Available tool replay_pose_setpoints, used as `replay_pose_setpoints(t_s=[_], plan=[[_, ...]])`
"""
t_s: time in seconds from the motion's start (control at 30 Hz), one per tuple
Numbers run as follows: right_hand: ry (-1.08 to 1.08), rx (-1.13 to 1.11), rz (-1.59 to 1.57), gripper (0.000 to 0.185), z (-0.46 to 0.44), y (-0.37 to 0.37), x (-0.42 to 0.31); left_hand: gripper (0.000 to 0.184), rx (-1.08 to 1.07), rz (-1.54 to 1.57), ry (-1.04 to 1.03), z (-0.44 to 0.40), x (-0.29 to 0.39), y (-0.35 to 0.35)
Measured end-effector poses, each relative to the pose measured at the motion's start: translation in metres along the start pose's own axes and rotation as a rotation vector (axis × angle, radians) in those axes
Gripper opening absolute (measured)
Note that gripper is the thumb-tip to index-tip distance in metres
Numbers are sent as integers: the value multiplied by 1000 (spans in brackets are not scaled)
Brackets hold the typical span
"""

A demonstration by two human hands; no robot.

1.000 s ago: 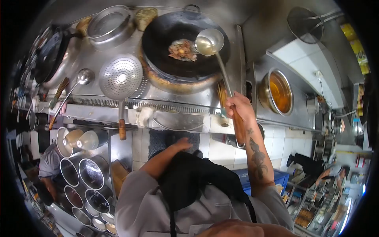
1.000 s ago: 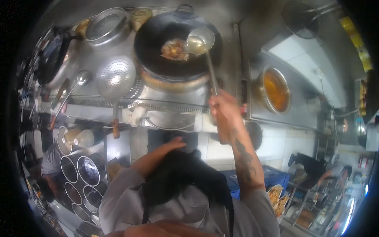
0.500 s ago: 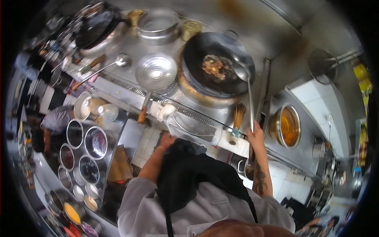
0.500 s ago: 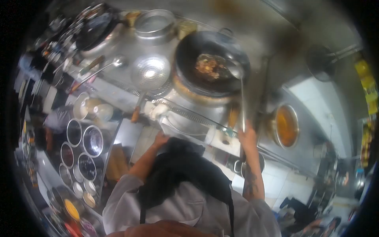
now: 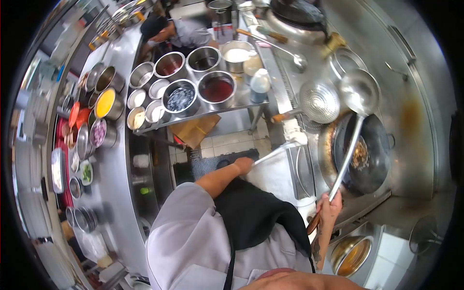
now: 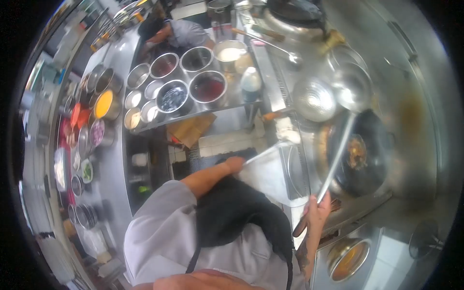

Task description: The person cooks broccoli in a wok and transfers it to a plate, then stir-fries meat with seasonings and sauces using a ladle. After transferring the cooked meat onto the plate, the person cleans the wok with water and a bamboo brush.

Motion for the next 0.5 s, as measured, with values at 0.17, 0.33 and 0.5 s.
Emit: replay_pose_setpoints(t_s=[0.17,0.33,0.5], plan=[[-162,-503,121,48,-13,-116,-44,39,152,114,21,38,-35,19],[-119,-847,403,50,-21,-246,-57,52,601,183,91,110,-110,19],[178,-817,725,44,-23,-329,-48,59,783,224,328,197,-183,6]])
Point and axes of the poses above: each hand's wrist, its own z-axis away from the middle knuckle, its own y-axis out of the back of the hand, x = y × z, the point moved 2 cm from there along -z, towards the middle knuckle, and after that the axes turned 15 degrees about -y, right-handed, at the moved point
